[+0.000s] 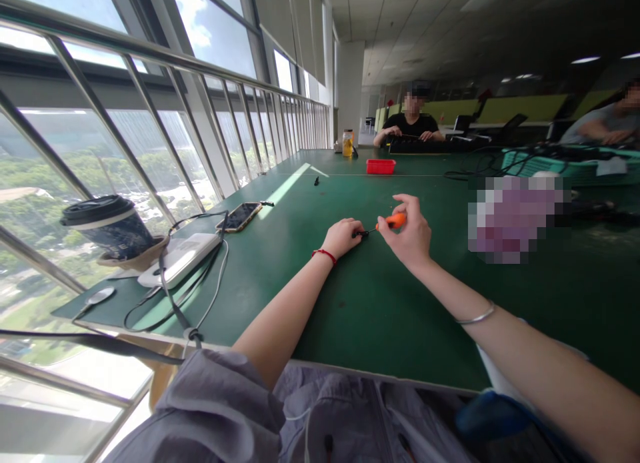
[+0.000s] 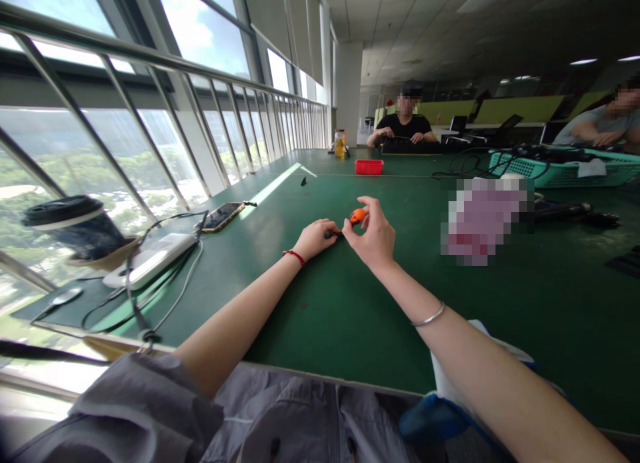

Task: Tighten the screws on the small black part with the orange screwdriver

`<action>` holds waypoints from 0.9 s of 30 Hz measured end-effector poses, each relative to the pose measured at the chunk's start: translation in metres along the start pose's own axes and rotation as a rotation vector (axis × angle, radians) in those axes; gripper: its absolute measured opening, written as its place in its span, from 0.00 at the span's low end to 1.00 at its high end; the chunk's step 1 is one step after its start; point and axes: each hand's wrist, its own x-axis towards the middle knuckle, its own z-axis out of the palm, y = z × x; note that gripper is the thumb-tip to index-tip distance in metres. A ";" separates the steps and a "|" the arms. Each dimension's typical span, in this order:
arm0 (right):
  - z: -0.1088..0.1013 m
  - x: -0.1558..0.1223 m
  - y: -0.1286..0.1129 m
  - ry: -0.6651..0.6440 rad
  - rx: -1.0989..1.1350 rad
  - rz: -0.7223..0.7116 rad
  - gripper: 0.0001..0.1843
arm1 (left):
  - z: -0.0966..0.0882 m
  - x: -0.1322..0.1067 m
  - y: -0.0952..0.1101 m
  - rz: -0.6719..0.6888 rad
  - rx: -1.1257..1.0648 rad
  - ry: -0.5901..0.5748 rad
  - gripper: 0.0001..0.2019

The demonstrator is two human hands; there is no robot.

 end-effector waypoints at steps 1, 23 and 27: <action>0.000 0.000 0.000 0.004 -0.017 0.016 0.25 | 0.000 0.000 0.000 -0.003 0.000 -0.001 0.09; 0.002 -0.001 0.002 -0.084 0.009 0.036 0.15 | 0.001 0.001 0.000 -0.023 0.000 -0.002 0.09; 0.002 0.000 0.002 -0.019 0.016 -0.005 0.21 | 0.001 0.000 -0.001 -0.024 0.007 -0.008 0.10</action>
